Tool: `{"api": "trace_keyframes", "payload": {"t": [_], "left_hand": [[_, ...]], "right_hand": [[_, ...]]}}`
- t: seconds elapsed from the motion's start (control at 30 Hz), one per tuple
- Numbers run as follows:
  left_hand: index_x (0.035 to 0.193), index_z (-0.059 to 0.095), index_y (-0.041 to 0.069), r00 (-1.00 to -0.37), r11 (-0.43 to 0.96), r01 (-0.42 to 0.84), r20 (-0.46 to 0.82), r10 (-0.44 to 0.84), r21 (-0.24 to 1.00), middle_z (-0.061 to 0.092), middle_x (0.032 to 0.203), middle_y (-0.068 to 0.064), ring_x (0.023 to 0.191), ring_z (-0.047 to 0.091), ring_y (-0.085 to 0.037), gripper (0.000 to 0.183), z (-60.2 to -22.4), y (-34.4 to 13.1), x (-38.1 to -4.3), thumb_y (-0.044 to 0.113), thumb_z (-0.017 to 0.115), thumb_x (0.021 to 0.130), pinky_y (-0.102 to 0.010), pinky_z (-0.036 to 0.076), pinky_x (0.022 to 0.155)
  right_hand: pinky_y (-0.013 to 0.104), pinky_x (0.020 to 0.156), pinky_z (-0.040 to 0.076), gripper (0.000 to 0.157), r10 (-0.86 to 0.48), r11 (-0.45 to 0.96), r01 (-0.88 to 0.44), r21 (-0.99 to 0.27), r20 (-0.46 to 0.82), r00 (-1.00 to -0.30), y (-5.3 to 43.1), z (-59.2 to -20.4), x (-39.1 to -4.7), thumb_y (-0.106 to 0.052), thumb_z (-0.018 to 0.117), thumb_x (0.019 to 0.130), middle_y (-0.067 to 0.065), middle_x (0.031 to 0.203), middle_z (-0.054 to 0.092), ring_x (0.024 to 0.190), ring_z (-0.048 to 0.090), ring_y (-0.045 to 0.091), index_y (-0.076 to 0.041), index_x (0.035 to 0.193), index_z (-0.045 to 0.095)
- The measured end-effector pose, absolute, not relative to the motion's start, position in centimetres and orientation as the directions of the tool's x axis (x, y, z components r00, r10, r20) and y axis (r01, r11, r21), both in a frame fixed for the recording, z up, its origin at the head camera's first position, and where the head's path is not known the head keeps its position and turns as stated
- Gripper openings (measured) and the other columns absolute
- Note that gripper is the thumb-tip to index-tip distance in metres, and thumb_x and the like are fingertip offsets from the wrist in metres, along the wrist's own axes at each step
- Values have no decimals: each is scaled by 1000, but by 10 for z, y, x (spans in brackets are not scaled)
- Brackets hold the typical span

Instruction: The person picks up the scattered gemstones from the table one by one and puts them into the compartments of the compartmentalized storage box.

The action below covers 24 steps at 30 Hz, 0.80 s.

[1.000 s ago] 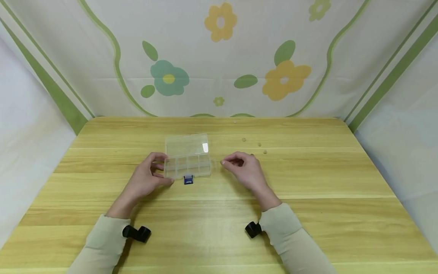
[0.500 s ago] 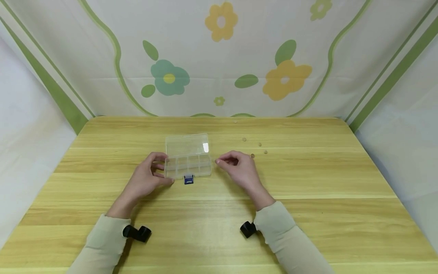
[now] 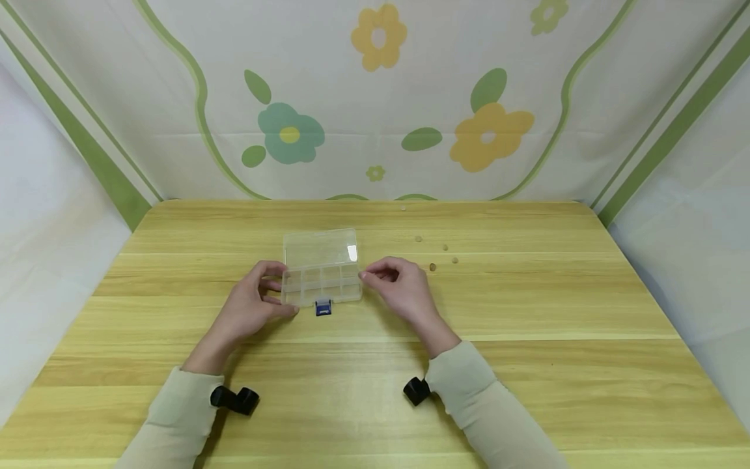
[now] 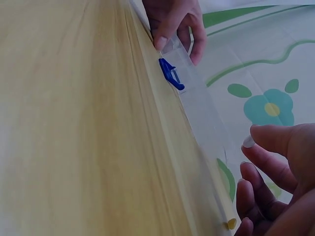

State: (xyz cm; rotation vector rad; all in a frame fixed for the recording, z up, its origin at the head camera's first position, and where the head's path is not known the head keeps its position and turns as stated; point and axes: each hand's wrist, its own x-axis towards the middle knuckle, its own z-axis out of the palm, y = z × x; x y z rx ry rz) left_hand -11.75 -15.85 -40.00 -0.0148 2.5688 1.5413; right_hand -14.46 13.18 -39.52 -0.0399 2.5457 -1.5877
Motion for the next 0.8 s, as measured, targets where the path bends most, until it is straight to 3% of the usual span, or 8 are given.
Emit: {"api": "trace_keyframes", "payload": {"t": [0.8], "left_hand": [[142, 54, 5, -989, 469, -89, -134, 64, 879, 59, 142, -19, 116, 61, -33, 73, -401, -158, -118, -6, 87, 78, -37, 59, 94]], "right_hand": [[30, 79, 50, 13, -121, 430, 5, -903, -63, -991, 109, -396, -148, -25, 83, 95, 4, 99, 77, 88, 62, 19, -15, 105, 83]]}}
